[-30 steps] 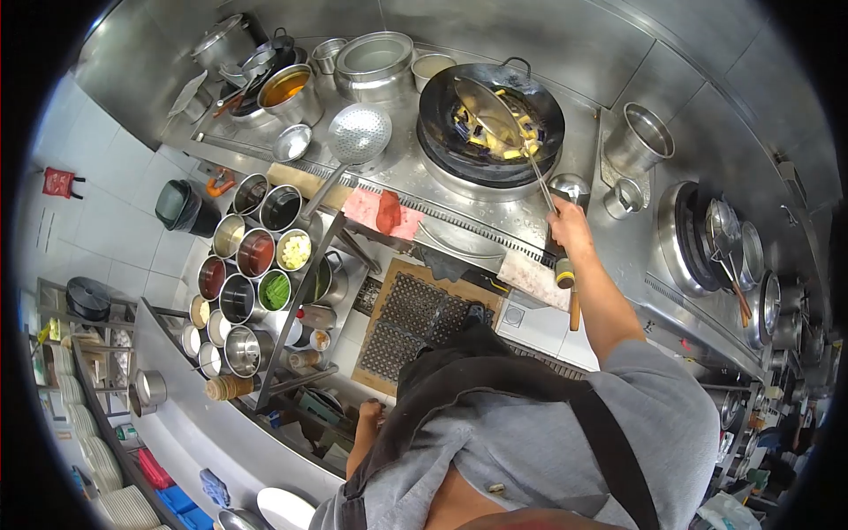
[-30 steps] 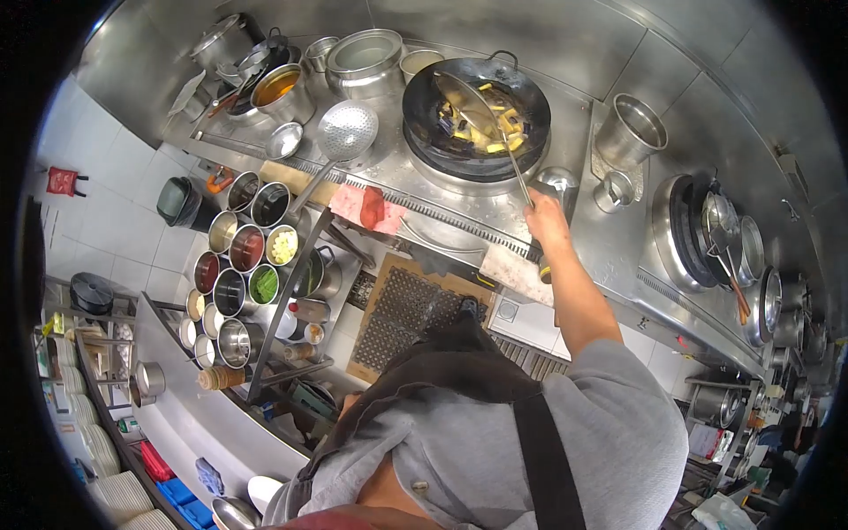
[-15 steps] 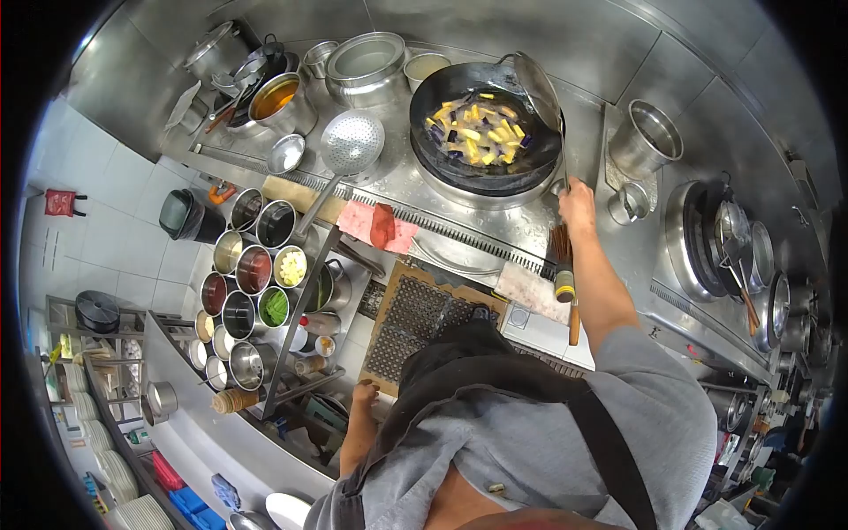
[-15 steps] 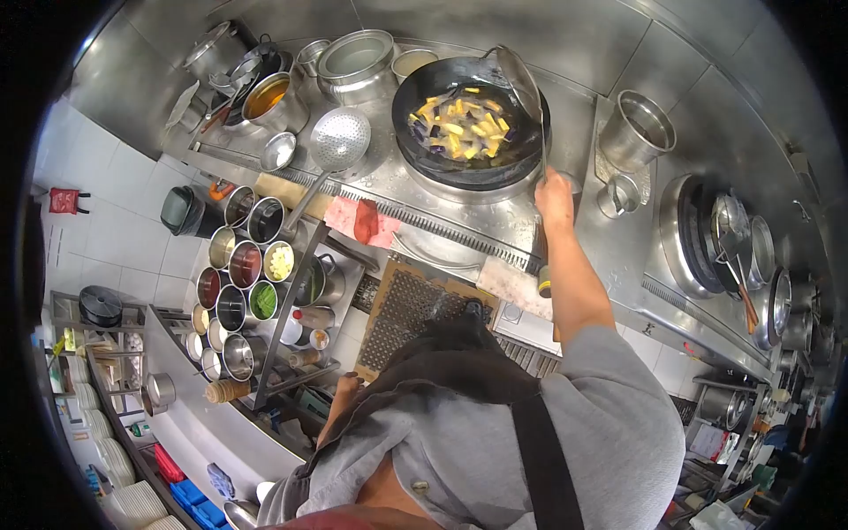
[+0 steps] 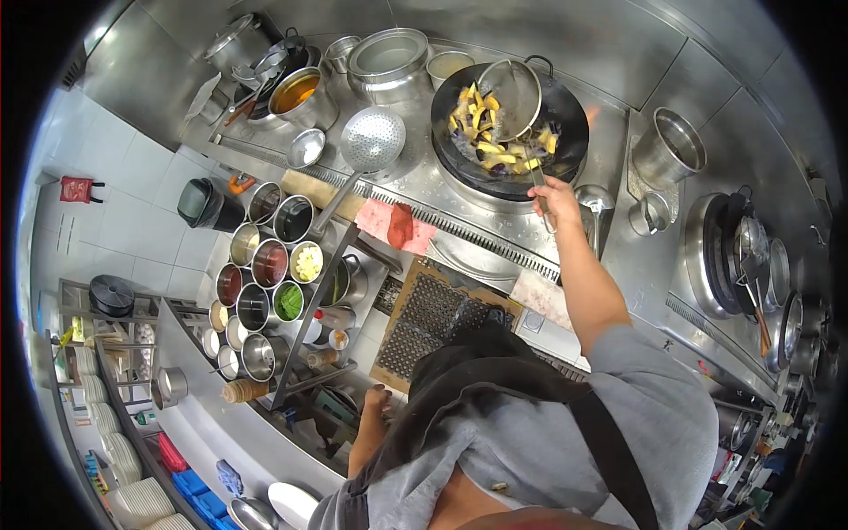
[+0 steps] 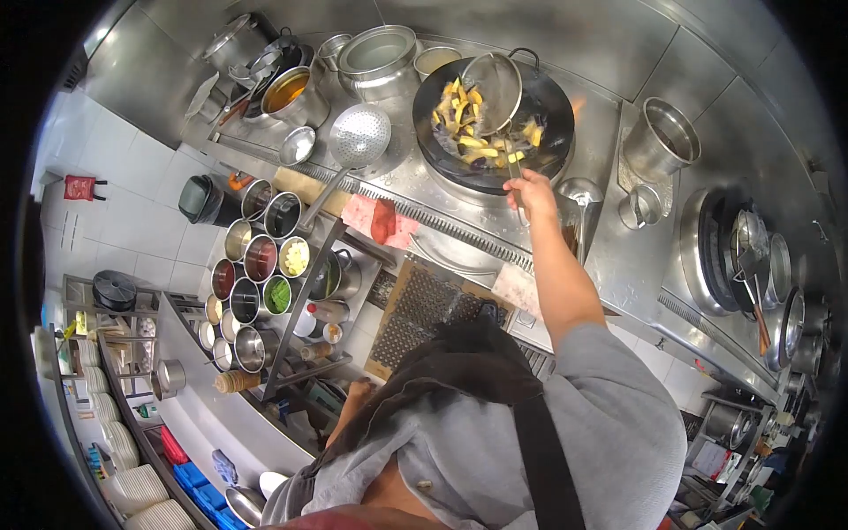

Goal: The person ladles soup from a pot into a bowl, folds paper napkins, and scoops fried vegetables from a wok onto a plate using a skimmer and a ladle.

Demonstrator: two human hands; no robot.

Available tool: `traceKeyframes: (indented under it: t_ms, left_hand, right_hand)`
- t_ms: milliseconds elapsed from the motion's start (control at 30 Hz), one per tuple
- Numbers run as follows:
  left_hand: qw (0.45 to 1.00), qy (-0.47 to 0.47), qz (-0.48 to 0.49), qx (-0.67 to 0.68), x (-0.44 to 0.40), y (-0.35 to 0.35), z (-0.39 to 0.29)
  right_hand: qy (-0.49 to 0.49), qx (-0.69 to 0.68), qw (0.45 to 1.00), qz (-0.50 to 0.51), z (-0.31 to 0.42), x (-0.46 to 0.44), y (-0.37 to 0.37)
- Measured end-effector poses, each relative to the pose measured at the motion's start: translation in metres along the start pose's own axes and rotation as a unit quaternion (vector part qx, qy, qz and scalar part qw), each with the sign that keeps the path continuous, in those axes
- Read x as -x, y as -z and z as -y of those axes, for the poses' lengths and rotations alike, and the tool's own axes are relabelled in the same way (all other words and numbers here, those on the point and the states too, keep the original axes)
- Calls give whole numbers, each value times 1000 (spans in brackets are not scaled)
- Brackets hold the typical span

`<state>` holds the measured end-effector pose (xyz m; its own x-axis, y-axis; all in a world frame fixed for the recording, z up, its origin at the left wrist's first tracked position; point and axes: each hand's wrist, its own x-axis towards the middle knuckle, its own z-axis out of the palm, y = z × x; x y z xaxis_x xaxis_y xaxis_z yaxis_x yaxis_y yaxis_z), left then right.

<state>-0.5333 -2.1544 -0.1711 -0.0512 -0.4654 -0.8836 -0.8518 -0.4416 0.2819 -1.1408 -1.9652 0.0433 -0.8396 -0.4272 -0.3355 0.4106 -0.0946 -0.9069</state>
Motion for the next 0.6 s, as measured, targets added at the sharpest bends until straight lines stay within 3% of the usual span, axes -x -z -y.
traceKeyframes:
  t_ms: [133, 200, 267, 300, 400, 500, 533, 567, 600]
  left_hand:
    - [995, -44, 27, -89, 3, 0, 4]
    - [984, -82, 41, -156, 8, -2, 1]
    - [986, -82, 52, -135, 10, -6, 0]
    - [996, -62, 57, -32, 10, -7, 1]
    - [998, -41, 45, -33, 4, -9, -3]
    - [994, -67, 49, -69, 1, 0, -3]
    - [994, -68, 49, -69, 3, 3, -4]
    - [994, -64, 36, -76, 6, 7, -4]
    - [995, -59, 22, -83, 9, 11, -4]
  right_hand:
    - [43, 116, 992, 18, 25, 46, 7]
    - [54, 240, 969, 7, 37, 71, 8]
    - [70, 288, 955, -9, 37, 95, 16]
    - [68, 295, 953, -23, 38, 106, 19]
    - [82, 328, 939, -59, 35, 103, 38]
    - [98, 451, 869, -177, 50, 95, 38]
    - [99, 450, 869, -177, 45, 81, 45]
    - [163, 510, 817, -215, 35, 63, 55]
    - [172, 531, 801, -217, 33, 58, 54]
